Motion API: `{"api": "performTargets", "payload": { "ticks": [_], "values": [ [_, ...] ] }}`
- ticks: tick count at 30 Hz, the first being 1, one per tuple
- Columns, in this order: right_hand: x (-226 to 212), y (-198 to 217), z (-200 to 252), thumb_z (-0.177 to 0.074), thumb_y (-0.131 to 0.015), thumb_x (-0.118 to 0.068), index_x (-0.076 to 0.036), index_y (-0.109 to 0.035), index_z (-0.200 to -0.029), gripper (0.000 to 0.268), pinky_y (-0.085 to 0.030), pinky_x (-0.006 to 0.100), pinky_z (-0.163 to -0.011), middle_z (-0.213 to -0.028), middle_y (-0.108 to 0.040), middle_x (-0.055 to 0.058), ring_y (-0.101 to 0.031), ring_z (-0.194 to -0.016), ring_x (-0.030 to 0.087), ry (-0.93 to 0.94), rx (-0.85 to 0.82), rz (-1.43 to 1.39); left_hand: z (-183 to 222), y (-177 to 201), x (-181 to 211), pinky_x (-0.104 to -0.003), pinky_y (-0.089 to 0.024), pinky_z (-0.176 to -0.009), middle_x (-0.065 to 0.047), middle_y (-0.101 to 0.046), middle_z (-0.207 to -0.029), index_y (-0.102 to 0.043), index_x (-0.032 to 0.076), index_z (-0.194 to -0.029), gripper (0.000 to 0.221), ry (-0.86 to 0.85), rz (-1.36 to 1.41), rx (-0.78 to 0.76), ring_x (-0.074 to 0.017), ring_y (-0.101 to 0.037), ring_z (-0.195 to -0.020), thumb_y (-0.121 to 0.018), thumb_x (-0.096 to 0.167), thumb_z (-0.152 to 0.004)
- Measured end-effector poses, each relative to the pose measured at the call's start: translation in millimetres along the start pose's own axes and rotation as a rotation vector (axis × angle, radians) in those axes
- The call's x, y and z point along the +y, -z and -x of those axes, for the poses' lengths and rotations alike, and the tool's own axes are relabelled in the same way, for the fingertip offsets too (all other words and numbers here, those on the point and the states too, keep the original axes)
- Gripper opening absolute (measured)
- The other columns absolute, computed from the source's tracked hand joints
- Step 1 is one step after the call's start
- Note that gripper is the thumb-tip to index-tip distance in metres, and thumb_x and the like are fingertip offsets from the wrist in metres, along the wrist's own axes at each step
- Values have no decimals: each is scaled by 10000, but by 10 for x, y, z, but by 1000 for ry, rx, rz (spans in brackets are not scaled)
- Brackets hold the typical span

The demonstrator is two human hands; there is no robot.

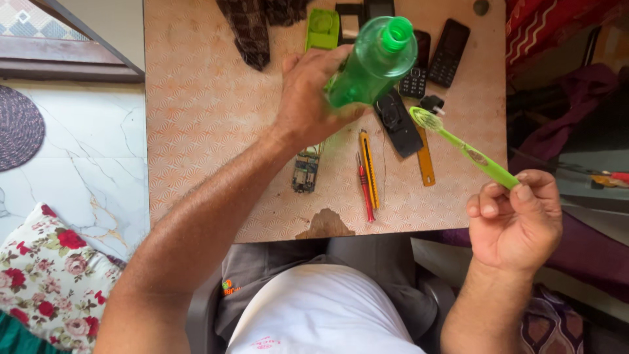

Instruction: The person removes the back cover and battery of a mobile phone, uses a screwdriver to take out internal components, and cleans the circuit board with a toothbrush and liquid from a green bottle.

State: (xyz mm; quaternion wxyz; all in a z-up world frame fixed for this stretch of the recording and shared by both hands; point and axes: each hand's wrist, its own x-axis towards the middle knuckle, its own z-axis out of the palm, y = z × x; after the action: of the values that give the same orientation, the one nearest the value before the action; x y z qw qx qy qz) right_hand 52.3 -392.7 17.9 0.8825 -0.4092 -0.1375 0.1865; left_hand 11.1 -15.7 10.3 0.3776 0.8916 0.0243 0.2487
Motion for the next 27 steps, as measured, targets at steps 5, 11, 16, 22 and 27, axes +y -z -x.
{"api": "performTargets", "payload": {
  "ticks": [5, 11, 16, 22, 27],
  "values": [
    [-10, 58, 130, -1142, -588, -8, 5, -610, -1132, 28, -565, 396, -711, -1008, -739, 229, -678, -755, 238, -12, -35, -2, 18, 11, 2, -492, -338, -1109, -75, -700, -1242, -530, 96, -1452, 858, -7, -19, -20, -283, -583, -1243, -971, 286, -741],
    [150, -114, 251, -1141, -605, 33, -2, -588, -1137, 40, -613, 431, -700, -974, -731, 224, -700, -724, 242, 55, -106, 201, 79, 346, -20, -437, -550, -940, -118, -733, -1104, -652, 67, -1240, 517, 114, -30, 53, -290, -722, -1026, -845, 177, -773],
    [348, -357, 352, -1063, -639, 65, 8, -566, -1169, 141, -637, 378, -712, -977, -722, 211, -729, -765, 219, 183, -238, 586, 530, 678, 246, -556, -535, -796, -218, -728, -919, -670, 34, -1062, 228, 392, -424, -239, -419, -701, -895, -645, 194, -901],
    [536, -572, 258, -1010, -690, 36, 3, -543, -1107, 179, -605, 307, -677, -1023, -731, 233, -737, -795, 230, 384, -396, 1057, 814, 588, 454, -586, -522, -805, -258, -724, -913, -661, 13, -1120, 264, 560, -389, -251, -459, -694, -892, -586, 129, -895],
    [501, -637, 166, -981, -745, 9, -48, -553, -1100, 233, -606, 335, -722, -1042, -735, 184, -751, -885, 276, 552, -518, 1205, 896, 570, 393, -557, -532, -824, -266, -724, -928, -676, 29, -1157, 315, 555, -382, -183, -450, -698, -908, -571, 75, -864]
  ]
}}
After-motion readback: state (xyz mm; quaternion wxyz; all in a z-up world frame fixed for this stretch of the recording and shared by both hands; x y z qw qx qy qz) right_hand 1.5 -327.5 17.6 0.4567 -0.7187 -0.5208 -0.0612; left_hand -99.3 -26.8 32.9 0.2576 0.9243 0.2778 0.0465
